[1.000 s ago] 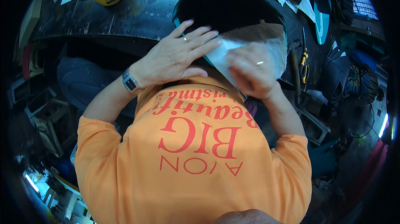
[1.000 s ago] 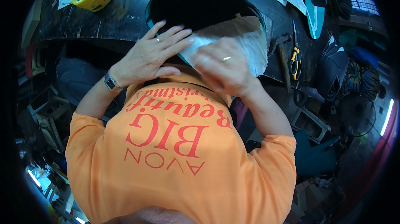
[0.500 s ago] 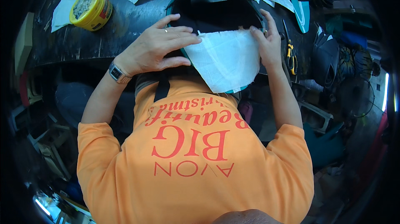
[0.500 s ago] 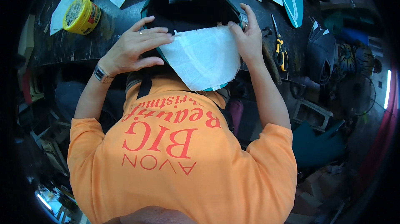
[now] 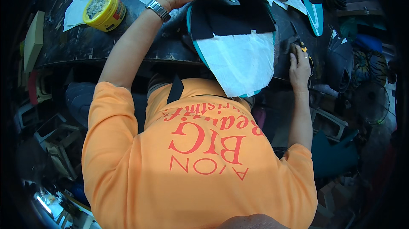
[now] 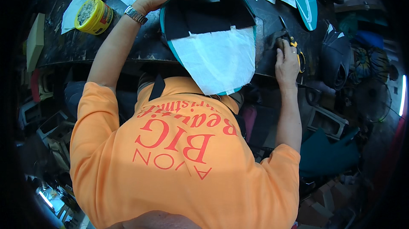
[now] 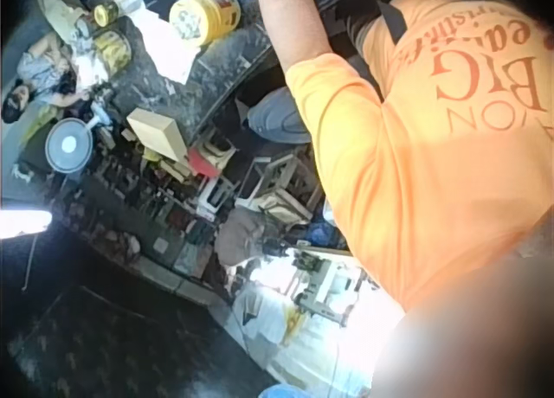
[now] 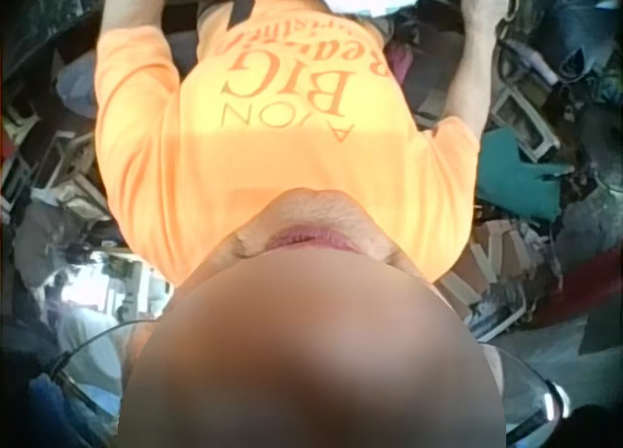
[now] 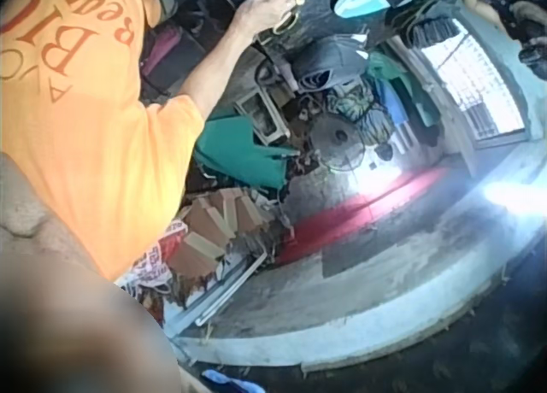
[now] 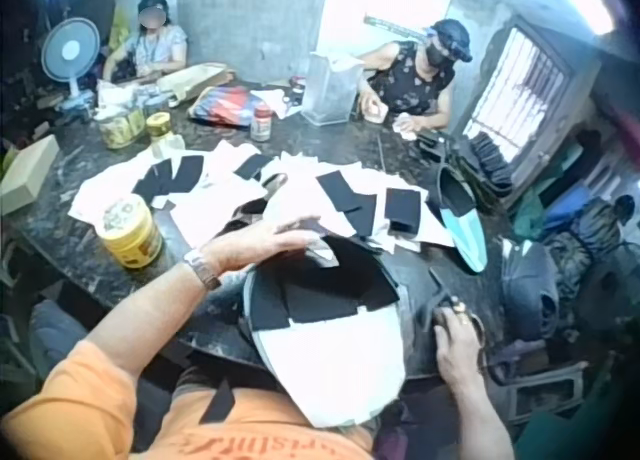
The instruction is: The person assembles a shoe by hand, attaching black and white fabric pieces to a teal shoe last, then fitting a black upper over it. They use a hammer to secure the upper and trim excess material with scissors. The process involves repeated adjustments and trimming to shape the shoe.
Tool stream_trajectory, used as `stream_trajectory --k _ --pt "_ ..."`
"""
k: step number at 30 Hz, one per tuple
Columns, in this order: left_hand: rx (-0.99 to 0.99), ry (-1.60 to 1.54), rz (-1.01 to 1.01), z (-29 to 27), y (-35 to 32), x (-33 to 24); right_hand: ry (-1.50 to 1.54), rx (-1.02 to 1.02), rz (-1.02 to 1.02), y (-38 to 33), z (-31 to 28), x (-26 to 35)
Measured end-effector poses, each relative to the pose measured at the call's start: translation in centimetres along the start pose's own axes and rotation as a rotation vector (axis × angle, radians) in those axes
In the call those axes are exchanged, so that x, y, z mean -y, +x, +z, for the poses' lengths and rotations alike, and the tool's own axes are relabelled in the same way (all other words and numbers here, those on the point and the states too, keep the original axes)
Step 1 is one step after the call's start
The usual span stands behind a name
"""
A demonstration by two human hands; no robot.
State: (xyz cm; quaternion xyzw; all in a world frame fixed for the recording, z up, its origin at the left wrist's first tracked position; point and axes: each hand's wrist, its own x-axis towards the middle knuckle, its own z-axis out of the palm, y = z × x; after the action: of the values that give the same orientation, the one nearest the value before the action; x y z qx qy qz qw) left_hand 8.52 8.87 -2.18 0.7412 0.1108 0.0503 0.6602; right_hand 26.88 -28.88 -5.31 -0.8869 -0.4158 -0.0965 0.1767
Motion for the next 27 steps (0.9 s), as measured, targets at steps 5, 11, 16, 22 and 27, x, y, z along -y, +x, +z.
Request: stream_trajectory --k 5,11,16,22,27 --pt "-0.005 0.008 0.211 1.3 -1.9 0.4 1.011 0.014 0.159 1.1 -4.5 6.6" --pt "0.003 0.086 0.364 0.8 -2.5 1.7 0.446 0.208 -0.494 2.4 -1.4 17.7" --pt "-0.049 -0.044 0.364 0.6 -3.3 2.6 0.704 0.320 -0.253 2.1 -1.9 19.0" --pt "0.010 0.011 0.451 0.3 -3.1 3.1 0.401 0.437 -0.373 3.2 -2.3 20.0" --pt "0.072 -0.066 0.406 -1.4 -4.0 3.5 0.460 0.306 -0.378 3.0 -0.8 19.5"
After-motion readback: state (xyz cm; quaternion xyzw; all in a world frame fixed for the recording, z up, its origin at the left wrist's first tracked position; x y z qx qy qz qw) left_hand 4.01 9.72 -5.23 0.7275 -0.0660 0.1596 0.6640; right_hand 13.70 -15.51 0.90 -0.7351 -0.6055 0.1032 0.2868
